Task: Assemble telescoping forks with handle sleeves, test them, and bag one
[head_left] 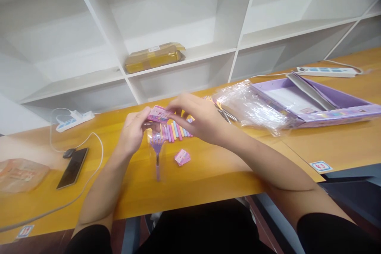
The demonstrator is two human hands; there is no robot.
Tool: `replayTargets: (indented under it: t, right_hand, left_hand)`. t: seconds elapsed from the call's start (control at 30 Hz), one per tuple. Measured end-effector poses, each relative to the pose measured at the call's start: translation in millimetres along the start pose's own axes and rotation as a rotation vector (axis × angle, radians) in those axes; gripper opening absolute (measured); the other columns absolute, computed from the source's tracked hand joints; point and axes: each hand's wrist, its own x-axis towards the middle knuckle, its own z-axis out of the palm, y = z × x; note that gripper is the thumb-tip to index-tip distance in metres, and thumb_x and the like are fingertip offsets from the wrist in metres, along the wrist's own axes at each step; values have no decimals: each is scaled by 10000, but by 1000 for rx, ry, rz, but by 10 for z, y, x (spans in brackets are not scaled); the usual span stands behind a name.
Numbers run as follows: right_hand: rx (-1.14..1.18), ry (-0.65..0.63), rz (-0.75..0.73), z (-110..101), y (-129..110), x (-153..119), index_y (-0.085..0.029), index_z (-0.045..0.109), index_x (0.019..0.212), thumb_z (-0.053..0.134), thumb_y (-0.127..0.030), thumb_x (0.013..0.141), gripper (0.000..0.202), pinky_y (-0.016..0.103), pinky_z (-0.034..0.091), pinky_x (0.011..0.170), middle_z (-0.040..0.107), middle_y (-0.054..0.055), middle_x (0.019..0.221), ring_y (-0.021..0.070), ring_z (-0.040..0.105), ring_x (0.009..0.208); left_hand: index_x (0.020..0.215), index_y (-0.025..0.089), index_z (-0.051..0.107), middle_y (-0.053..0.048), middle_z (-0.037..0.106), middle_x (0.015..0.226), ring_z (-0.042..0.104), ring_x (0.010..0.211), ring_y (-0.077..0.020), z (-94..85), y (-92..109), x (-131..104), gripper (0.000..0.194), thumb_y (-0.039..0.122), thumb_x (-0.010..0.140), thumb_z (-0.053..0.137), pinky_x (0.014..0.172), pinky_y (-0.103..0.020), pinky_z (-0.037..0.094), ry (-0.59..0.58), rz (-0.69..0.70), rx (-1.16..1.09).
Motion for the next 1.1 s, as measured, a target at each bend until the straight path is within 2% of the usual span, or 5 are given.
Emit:
replayTargets:
  t: [0.3, 0.43, 0.63, 0.83, 1.1]
  right_hand:
    - [-118, -17, -107, 31, -25, -14, -206, 715, 1188, 522, -214, 1145, 198, 312, 558, 834, 733, 77, 1035, 191, 689, 966]
    - [-160, -5, -157, 87, -45, -33, -186, 723, 1213, 498, -178, 1142, 236, 312, 546, 831, 735, 79, 1015, 192, 672, 944]
    - [-182, -17, -182, 128, -37, -50, -201, 728, 1230, 496, -135, 1128, 261, 307, 524, 822, 721, 75, 1044, 182, 631, 933]
    - [-165, -7, -193, 177, -37, -50, -178, 741, 1089, 515, -187, 1135, 231, 280, 500, 753, 655, 75, 1007, 159, 590, 873]
    - [-76, -70, -145, 183, -70, -49, -191, 727, 1167, 509, -204, 1130, 221, 334, 544, 823, 660, 92, 1058, 188, 625, 959]
  left_hand:
    - [751, 186, 775, -112, 748, 678, 781, 694, -276, 26, -34, 42, 633, 669, 1058, 504, 581, -394, 662, -21, -25, 57]
    - [777, 184, 795, -115, 749, 678, 804, 757, -299, 22, -43, 34, 636, 668, 1058, 492, 634, -422, 683, -43, -27, 62]
    - [960, 141, 866, -147, 840, 910, 827, 998, -359, 96, 34, -7, 526, 605, 996, 621, 825, -484, 704, -85, -179, -229]
    - [1119, 111, 883, -172, 851, 1166, 768, 1236, -418, 179, 61, -14, 500, 540, 973, 671, 1026, -517, 646, -6, -171, -324]
    - [1226, 99, 858, -181, 843, 1204, 786, 1197, -409, 193, 25, -27, 559, 556, 1025, 606, 955, -503, 673, 12, -114, -321]
